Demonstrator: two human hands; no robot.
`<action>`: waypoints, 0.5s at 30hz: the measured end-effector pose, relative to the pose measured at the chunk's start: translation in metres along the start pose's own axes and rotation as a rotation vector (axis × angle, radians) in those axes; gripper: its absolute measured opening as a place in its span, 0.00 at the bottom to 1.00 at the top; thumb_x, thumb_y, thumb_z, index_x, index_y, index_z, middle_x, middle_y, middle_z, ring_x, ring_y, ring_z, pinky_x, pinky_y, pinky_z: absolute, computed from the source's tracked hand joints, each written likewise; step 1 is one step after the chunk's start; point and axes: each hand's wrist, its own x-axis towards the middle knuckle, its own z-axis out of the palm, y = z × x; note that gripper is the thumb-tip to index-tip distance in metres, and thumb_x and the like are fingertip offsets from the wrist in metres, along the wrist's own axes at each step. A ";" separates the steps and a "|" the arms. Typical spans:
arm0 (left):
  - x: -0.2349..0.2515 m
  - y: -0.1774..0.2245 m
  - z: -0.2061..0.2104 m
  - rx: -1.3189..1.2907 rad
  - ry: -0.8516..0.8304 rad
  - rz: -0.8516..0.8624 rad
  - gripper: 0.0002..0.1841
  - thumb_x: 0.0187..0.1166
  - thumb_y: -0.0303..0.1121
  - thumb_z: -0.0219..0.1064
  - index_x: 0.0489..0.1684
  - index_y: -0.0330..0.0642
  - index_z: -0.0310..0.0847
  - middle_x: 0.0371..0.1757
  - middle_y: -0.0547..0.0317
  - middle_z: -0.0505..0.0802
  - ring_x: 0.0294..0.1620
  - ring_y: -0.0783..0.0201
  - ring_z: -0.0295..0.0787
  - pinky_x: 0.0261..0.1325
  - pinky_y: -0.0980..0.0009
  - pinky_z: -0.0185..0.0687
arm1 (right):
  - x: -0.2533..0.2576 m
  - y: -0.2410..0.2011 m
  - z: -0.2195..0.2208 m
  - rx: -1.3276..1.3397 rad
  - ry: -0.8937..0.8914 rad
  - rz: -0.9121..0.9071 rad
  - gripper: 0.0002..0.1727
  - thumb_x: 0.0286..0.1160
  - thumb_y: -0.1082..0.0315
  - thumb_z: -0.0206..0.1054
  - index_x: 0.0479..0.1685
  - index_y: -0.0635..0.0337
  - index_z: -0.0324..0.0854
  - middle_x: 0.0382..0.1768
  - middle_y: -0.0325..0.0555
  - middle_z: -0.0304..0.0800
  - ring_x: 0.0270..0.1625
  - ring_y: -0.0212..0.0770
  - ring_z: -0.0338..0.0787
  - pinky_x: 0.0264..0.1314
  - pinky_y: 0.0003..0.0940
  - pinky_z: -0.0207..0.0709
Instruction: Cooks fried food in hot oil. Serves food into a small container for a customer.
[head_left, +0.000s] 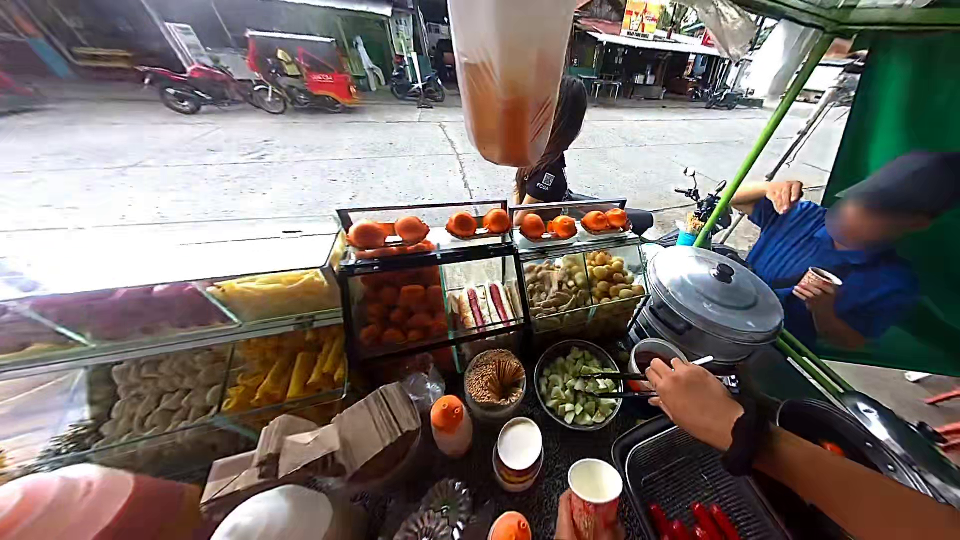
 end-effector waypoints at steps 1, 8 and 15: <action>0.006 -0.002 0.000 0.025 0.025 -0.001 0.45 0.63 0.32 0.81 0.80 0.25 0.58 0.63 0.34 0.86 0.64 0.52 0.88 0.70 0.55 0.83 | -0.002 0.002 -0.003 0.001 0.010 0.000 0.25 0.88 0.57 0.61 0.67 0.73 0.77 0.66 0.67 0.82 0.65 0.69 0.84 0.61 0.60 0.79; 0.040 -0.007 -0.001 0.178 0.176 0.008 0.45 0.59 0.35 0.82 0.80 0.28 0.62 0.64 0.32 0.86 0.66 0.45 0.85 0.71 0.48 0.79 | -0.016 0.016 -0.022 0.061 -0.019 -0.004 0.26 0.88 0.54 0.61 0.68 0.70 0.78 0.66 0.65 0.82 0.66 0.67 0.84 0.63 0.58 0.78; 0.059 -0.002 0.003 0.261 0.245 0.064 0.44 0.60 0.29 0.82 0.81 0.27 0.63 0.65 0.30 0.86 0.68 0.42 0.85 0.73 0.45 0.77 | -0.054 0.043 -0.026 0.248 0.066 -0.117 0.28 0.82 0.46 0.67 0.67 0.62 0.83 0.60 0.59 0.88 0.60 0.61 0.89 0.61 0.59 0.79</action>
